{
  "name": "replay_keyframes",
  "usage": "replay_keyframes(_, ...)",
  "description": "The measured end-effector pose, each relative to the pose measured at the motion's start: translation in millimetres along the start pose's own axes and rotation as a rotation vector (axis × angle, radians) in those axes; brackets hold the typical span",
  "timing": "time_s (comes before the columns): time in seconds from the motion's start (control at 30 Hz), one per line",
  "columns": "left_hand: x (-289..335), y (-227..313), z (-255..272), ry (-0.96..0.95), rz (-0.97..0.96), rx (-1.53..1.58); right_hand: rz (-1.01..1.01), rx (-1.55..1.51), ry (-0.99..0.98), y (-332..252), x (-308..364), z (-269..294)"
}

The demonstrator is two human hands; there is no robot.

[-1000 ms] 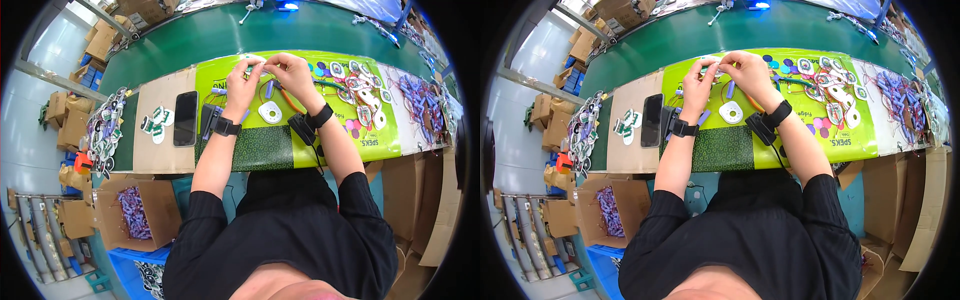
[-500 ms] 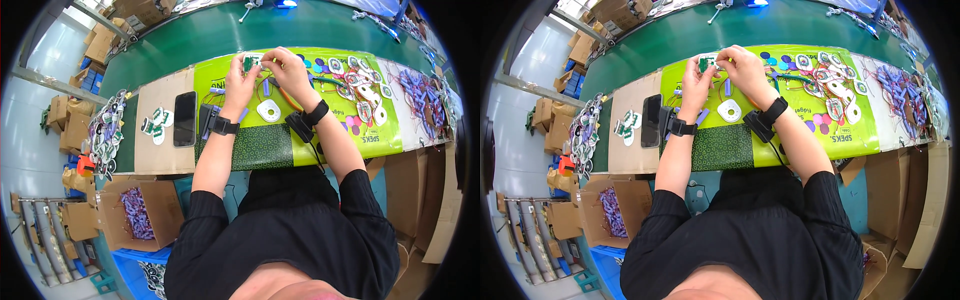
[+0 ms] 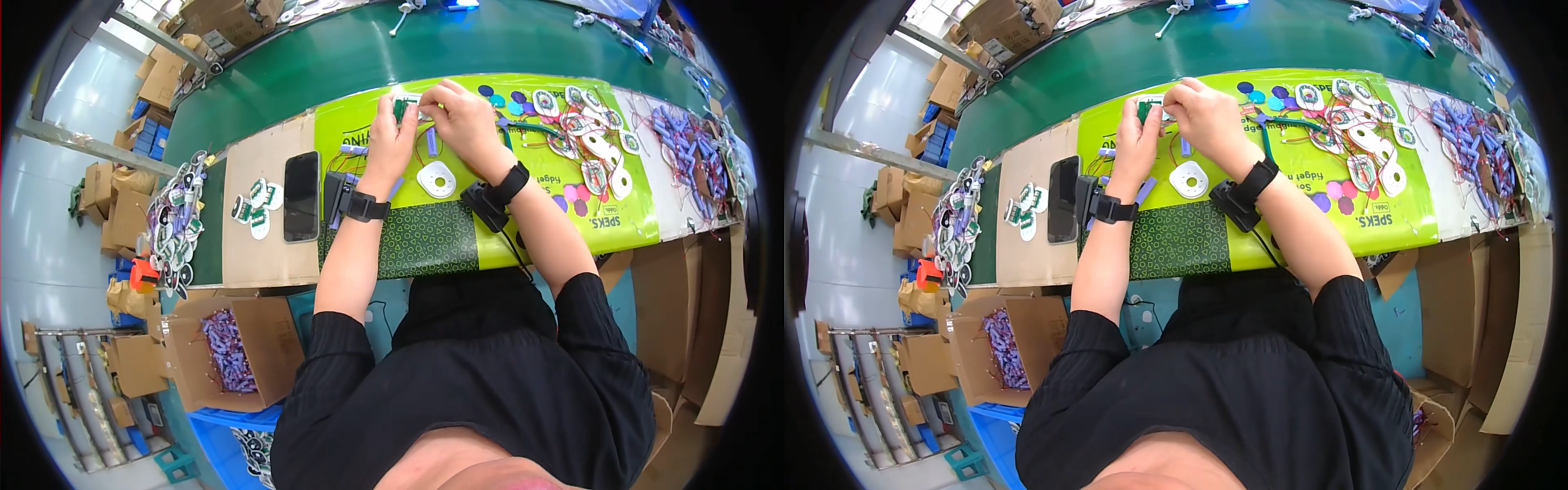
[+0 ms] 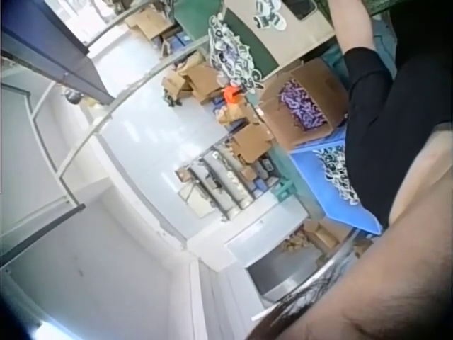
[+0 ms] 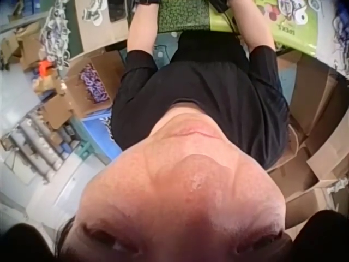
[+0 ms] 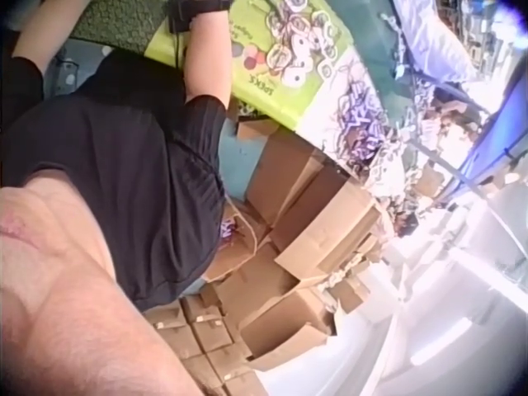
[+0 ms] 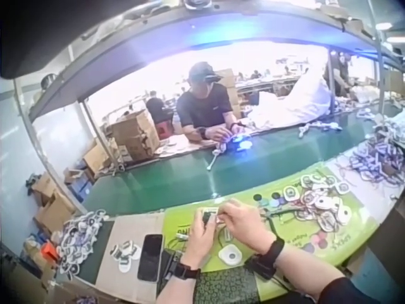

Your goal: The person assembles electronic devices by connecting a battery to a circuit board, testing the connection to light up an LED, and then snapping the board into a plastic housing.

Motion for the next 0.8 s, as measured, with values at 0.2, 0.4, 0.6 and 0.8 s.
replay_keyframes(0.2, -0.4, 16.3, 1.4, -0.004, -0.046, -0.103, -0.012, 0.03, 0.03, 1.3, 5.3, -4.7)
replay_keyframes(0.4, -1.7, 14.2, 0.5, -0.033, -0.048, -0.171, 0.073, 0.07, 0.02, 6.1, 6.1, -6.5)
replay_keyframes(0.6, -3.8, -1.7, 10.4, 0.06, 0.083, -0.066, -0.021, 0.195, -0.2, -11.0, -3.4, 12.2)
replay_keyframes(0.8, -13.9, -18.7, 22.0, 0.257, 0.029, 0.041, 0.153, 0.369, -0.745, -7.5, 51.4, -13.8)
Point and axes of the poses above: each hand's wrist, its own x-axis away from the middle knuckle, its own z-axis out of the back of the hand, y = z × x, the point moved 3 cm from there along -x, towards the middle knuckle, and after that the axes turned 3 degrees about y, right-handed, at the moved point
